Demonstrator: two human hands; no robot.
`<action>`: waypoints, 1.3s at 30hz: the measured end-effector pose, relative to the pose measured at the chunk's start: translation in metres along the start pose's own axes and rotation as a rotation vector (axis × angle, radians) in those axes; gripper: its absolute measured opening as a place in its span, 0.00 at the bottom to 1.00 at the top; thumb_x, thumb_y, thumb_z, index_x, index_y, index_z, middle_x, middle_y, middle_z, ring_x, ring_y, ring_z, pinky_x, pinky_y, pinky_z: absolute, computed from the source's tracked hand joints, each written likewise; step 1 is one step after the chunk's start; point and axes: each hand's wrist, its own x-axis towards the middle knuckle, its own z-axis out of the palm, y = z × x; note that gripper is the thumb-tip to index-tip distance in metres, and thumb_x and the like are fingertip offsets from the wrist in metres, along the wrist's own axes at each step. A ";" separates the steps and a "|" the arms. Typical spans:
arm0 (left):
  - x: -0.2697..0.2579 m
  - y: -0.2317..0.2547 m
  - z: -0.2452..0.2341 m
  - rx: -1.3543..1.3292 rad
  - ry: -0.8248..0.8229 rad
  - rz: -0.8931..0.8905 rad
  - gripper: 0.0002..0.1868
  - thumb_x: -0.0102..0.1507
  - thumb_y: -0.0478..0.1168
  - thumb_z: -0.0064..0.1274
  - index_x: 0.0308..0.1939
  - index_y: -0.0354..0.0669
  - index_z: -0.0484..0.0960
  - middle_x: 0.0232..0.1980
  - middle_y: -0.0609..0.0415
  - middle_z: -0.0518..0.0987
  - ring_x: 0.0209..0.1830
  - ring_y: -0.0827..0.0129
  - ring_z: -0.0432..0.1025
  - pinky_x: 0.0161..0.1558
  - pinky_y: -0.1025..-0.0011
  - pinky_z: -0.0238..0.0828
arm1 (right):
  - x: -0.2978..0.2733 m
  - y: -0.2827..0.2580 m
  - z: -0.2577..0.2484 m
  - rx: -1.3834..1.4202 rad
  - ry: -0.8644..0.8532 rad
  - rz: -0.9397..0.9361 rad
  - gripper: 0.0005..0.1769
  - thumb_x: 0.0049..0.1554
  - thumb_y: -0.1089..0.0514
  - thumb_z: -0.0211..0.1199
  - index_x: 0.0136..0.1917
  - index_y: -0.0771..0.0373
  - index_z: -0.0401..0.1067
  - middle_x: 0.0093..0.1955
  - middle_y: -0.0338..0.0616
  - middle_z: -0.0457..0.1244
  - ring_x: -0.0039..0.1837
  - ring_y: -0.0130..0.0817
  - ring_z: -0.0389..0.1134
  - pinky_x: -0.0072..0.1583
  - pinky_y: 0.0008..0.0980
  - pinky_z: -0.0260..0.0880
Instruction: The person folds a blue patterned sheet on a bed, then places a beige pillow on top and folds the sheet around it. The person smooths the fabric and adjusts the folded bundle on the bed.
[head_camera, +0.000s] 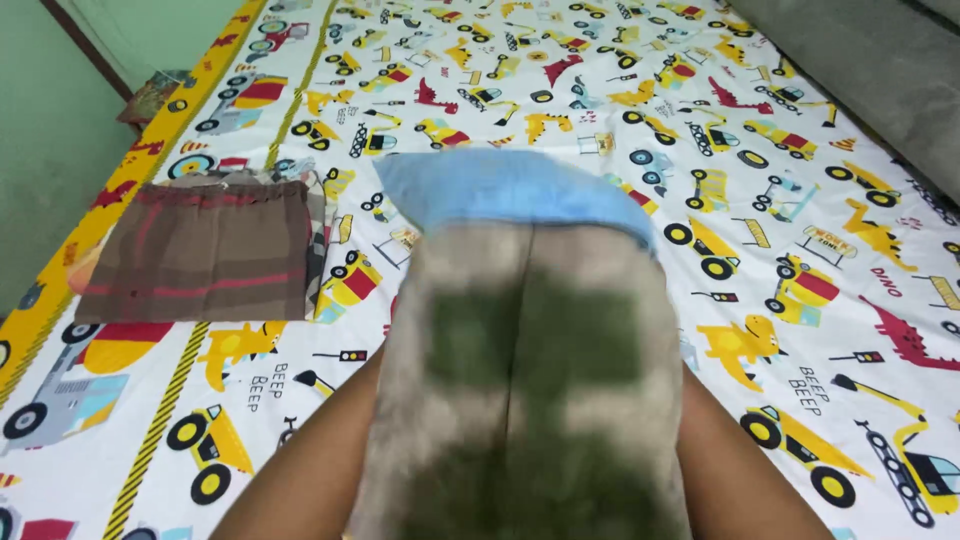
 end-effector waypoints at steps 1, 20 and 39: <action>0.005 0.001 -0.006 0.096 -0.033 -0.025 0.26 0.66 0.38 0.34 0.67 0.30 0.68 0.66 0.32 0.73 0.72 0.40 0.62 0.73 0.49 0.55 | -0.001 -0.013 0.002 -0.067 -0.009 -0.025 0.31 0.64 0.55 0.46 0.78 0.66 0.58 0.73 0.58 0.57 0.73 0.54 0.59 0.76 0.45 0.55; -0.046 0.032 -0.028 -0.060 0.276 0.234 0.14 0.62 0.35 0.51 0.49 0.49 0.85 0.45 0.47 0.85 0.52 0.51 0.77 0.56 0.55 0.72 | -0.078 -0.069 -0.028 -0.009 0.023 -0.296 0.05 0.62 0.58 0.62 0.50 0.60 0.77 0.37 0.39 0.63 0.42 0.29 0.63 0.51 0.31 0.65; 0.000 0.076 -0.004 -0.239 -0.109 -0.166 0.29 0.59 0.51 0.58 0.59 0.37 0.83 0.56 0.34 0.84 0.63 0.38 0.74 0.64 0.47 0.66 | -0.011 0.045 0.015 -0.901 -0.159 0.082 0.25 0.50 0.48 0.59 0.56 0.62 0.81 0.51 0.57 0.73 0.60 0.59 0.73 0.59 0.55 0.72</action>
